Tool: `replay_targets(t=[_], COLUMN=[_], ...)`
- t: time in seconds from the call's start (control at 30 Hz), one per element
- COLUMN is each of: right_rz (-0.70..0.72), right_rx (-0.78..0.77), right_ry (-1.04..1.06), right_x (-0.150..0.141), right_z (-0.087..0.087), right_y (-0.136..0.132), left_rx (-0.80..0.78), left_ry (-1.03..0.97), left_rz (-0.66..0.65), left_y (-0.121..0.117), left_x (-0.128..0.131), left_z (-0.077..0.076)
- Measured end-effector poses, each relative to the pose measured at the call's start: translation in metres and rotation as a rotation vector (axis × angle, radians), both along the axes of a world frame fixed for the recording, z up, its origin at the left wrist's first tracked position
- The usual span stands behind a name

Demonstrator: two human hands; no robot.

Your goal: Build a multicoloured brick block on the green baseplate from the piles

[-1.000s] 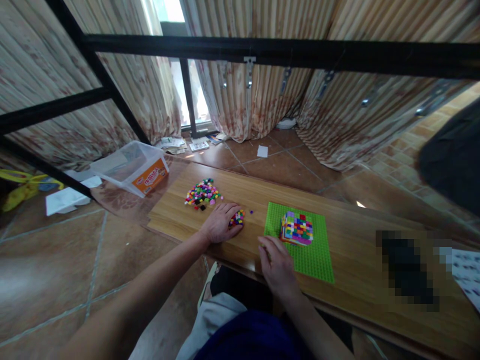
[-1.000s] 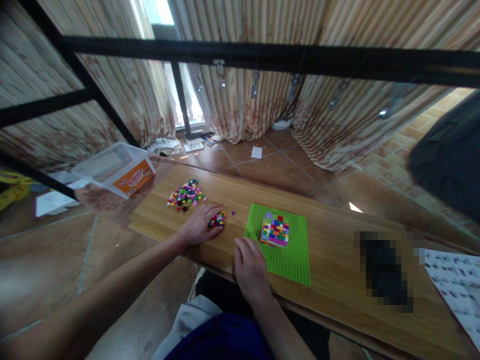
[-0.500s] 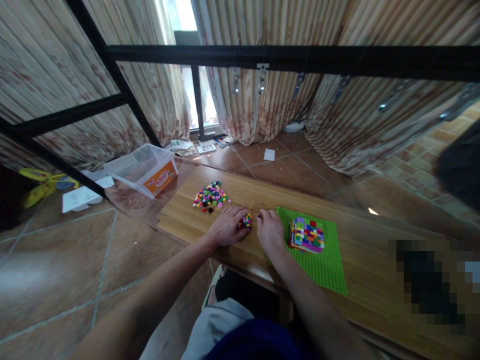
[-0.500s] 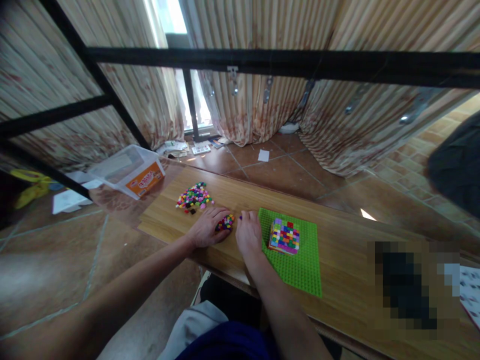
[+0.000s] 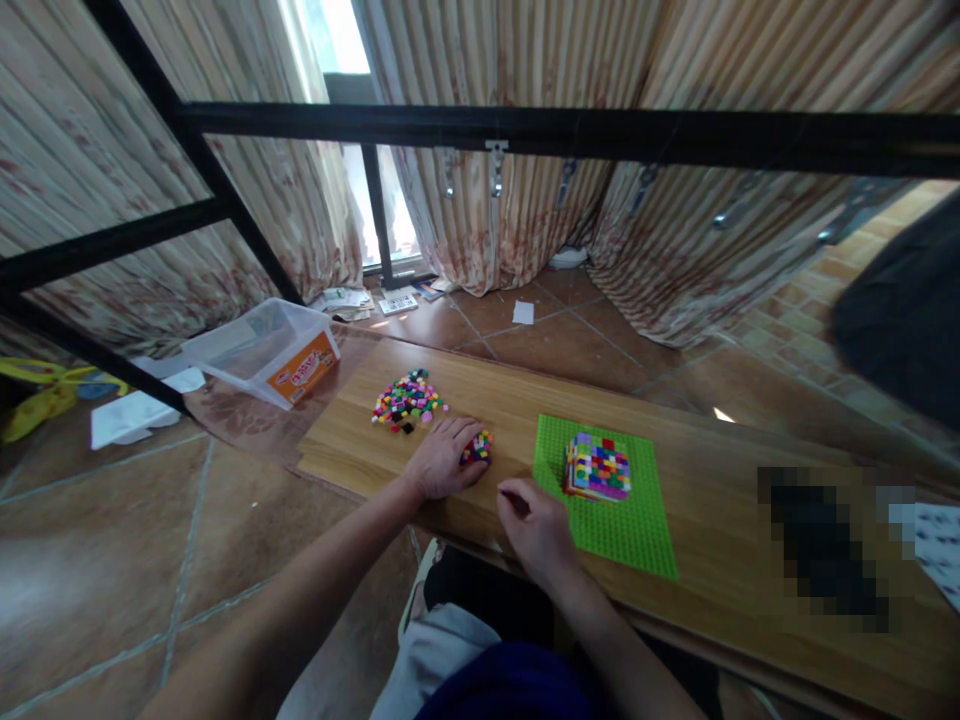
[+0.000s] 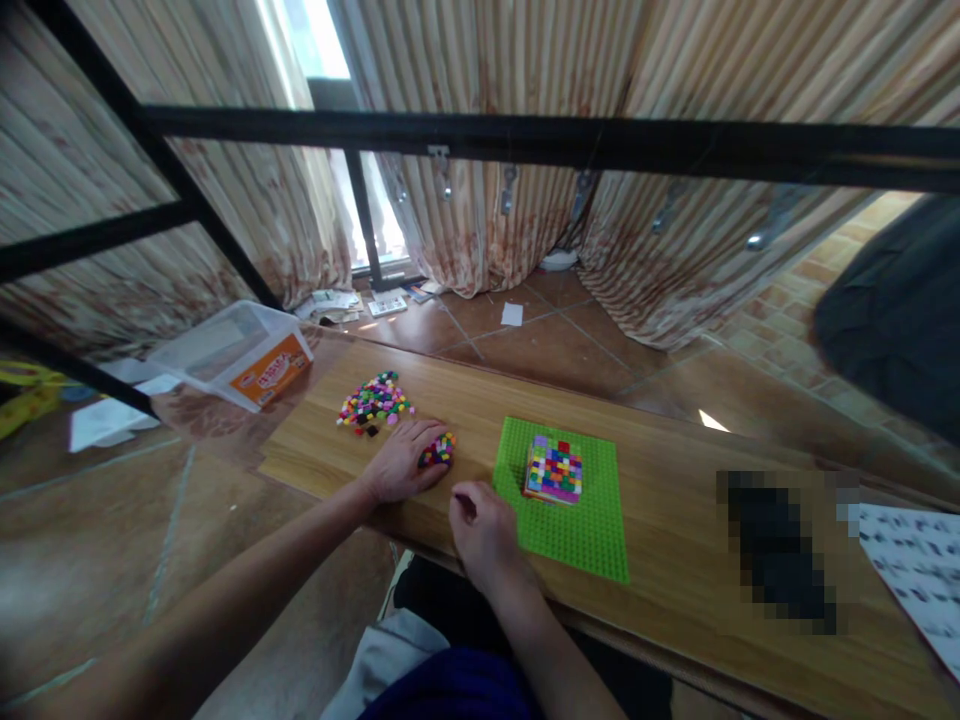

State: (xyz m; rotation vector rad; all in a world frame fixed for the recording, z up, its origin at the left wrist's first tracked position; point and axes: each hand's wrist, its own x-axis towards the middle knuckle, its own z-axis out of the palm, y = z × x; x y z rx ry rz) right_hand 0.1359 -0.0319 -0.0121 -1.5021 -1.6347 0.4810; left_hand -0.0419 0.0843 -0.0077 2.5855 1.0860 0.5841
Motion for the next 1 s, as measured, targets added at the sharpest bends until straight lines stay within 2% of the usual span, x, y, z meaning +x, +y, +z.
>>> replay_targets(t=[0.17, 0.33, 0.57, 0.7, 0.8, 1.0], right_rz=[-0.027, -0.13, -0.251, -0.391, -0.43, -0.42], right_rx=[-0.078, -0.027, -0.038, -0.057, -0.046, -0.005], right_ry=[0.102, 0.084, 0.162, 0.255, 0.328, 0.109], right_x=[0.028, 0.064, 0.098, 0.11, 0.115, 0.118], right_z=[0.014, 0.026, 0.027, 0.026, 0.029, 0.039], right_y=[-0.041, -0.055, -0.058, -0.051, -0.045, -0.038], left_rx=[0.004, 0.003, 0.01, 0.013, 0.01, 0.007], left_ry=[0.013, 0.016, 0.009, 0.001, 0.0, -0.005], left_rz=[0.004, 0.009, 0.006, 0.008, 0.011, 0.012], left_y=[0.0, 0.0, 0.0, 0.0, 0.0, 0.001], left_x=[0.0, 0.0, 0.0, 0.0, 0.0, 0.001], left_z=[0.001, 0.001, 0.001, 0.001, 0.001, 0.001])
